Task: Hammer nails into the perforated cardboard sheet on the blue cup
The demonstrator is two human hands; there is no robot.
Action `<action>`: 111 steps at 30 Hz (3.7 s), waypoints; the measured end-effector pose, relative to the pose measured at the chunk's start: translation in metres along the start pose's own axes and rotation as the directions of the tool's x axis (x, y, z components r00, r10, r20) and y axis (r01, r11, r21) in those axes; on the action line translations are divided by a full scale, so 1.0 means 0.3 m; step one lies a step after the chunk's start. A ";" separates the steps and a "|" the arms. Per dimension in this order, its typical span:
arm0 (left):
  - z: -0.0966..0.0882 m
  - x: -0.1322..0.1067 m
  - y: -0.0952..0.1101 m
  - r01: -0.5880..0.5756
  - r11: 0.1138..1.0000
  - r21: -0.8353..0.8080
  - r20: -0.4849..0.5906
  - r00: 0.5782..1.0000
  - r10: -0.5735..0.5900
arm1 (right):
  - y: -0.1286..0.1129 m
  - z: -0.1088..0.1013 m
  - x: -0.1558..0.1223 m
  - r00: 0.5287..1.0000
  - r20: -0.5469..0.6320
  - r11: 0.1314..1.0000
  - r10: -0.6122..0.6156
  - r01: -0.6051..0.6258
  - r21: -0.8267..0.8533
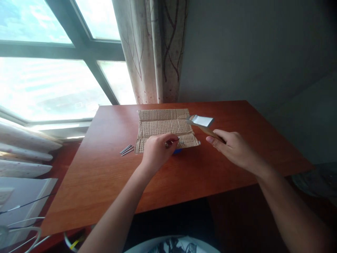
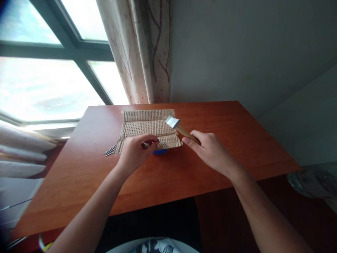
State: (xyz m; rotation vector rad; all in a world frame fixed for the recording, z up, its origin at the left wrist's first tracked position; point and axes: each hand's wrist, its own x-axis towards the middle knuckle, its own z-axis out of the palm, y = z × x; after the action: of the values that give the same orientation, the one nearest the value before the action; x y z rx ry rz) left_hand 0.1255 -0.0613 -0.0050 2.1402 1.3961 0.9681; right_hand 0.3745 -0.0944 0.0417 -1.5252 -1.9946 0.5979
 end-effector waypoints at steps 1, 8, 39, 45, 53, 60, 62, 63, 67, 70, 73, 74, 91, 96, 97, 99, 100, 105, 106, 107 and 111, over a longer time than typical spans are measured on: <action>0.001 0.001 -0.001 0.001 1.000 -0.001 0.002 1.000 -0.001 | -0.014 -0.009 0.000 1.000 0.005 0.999 -0.021 0.021 -0.038; 0.003 0.002 -0.003 0.003 1.000 0.008 0.009 1.000 -0.003 | -0.091 -0.055 0.015 0.996 0.075 0.987 -0.048 0.059 -0.149; 0.004 0.003 -0.002 0.050 0.998 0.030 0.047 0.998 -0.051 | -0.162 -0.049 -0.005 0.956 0.251 0.983 0.151 -0.120 -0.137; 0.005 0.003 0.000 0.051 0.998 0.047 0.046 0.997 -0.054 | -0.155 -0.026 -0.006 0.953 0.260 0.985 0.157 -0.132 -0.111; 0.001 0.009 -0.005 0.032 0.997 0.067 0.071 0.997 -0.037 | -0.143 -0.008 0.002 0.946 0.286 0.986 0.154 -0.129 -0.105; 0.002 0.006 -0.005 0.036 0.998 0.048 0.061 0.997 -0.039 | -0.158 -0.034 0.001 0.969 0.205 0.987 0.140 -0.122 -0.102; 0.002 0.006 -0.006 0.026 0.998 0.048 0.049 0.998 -0.028 | -0.158 -0.030 0.002 0.963 0.227 0.987 0.143 -0.122 -0.105; 0.001 0.007 -0.006 0.016 0.999 0.051 0.047 0.999 -0.018 | -0.157 -0.027 0.003 0.959 0.245 0.987 0.144 -0.121 -0.109; -0.001 0.008 -0.009 -0.018 0.999 0.045 0.056 0.998 0.015 | -0.154 -0.023 0.006 0.949 0.270 0.984 0.164 -0.137 -0.116; -0.002 0.010 -0.011 -0.025 0.999 0.027 0.069 0.997 0.023 | -0.155 -0.028 0.006 0.953 0.251 0.983 0.171 -0.147 -0.110; -0.003 0.012 -0.012 -0.033 0.999 0.042 0.084 0.996 0.030 | -0.152 -0.023 0.004 0.951 0.261 0.984 0.167 -0.146 -0.098; -0.003 0.013 -0.012 -0.036 0.998 0.058 0.093 0.995 0.030 | -0.150 -0.017 0.003 0.948 0.272 0.985 0.163 -0.143 -0.094; -0.029 -0.024 -0.025 -0.149 0.970 0.192 0.095 0.987 0.133 | -0.113 0.007 0.005 0.952 0.265 0.987 0.153 -0.138 -0.076; -0.026 -0.022 -0.037 -0.150 0.976 0.156 0.087 0.987 0.137 | -0.110 0.020 0.006 0.944 0.293 0.988 0.150 -0.136 -0.068; -0.026 -0.021 -0.038 -0.150 0.977 0.154 0.091 0.986 0.137 | -0.110 0.019 0.005 0.948 0.282 0.989 0.148 -0.134 -0.070; -0.027 -0.021 -0.041 -0.151 0.977 0.148 0.097 0.986 0.138 | -0.109 0.019 0.003 0.951 0.268 0.988 0.153 -0.138 -0.074; -0.028 -0.021 -0.042 -0.150 0.978 0.144 0.095 0.986 0.137 | -0.109 0.020 0.003 0.950 0.270 0.987 0.158 -0.144 -0.072; -0.024 -0.020 -0.045 -0.146 0.981 0.129 0.081 0.987 0.136 | -0.101 0.028 0.000 0.936 0.309 0.985 0.170 -0.161 -0.054; -0.023 -0.020 -0.045 -0.146 0.981 0.127 0.082 0.987 0.136 | -0.099 0.029 -0.001 0.938 0.302 0.986 0.168 -0.160 -0.053; -0.023 -0.019 -0.045 -0.147 0.981 0.125 0.084 0.987 0.137 | -0.098 0.029 -0.002 0.941 0.294 0.986 0.169 -0.160 -0.054; -0.025 -0.019 -0.045 -0.150 0.982 0.112 0.090 0.986 0.140 | -0.095 0.034 -0.006 0.938 0.299 0.984 0.178 -0.171 -0.047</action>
State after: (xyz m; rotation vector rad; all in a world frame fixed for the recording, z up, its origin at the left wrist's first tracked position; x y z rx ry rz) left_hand 0.1100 -0.0610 -0.0107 2.3693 1.3030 0.8574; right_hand 0.3476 -0.1034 0.0521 -1.7214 -2.1031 0.9357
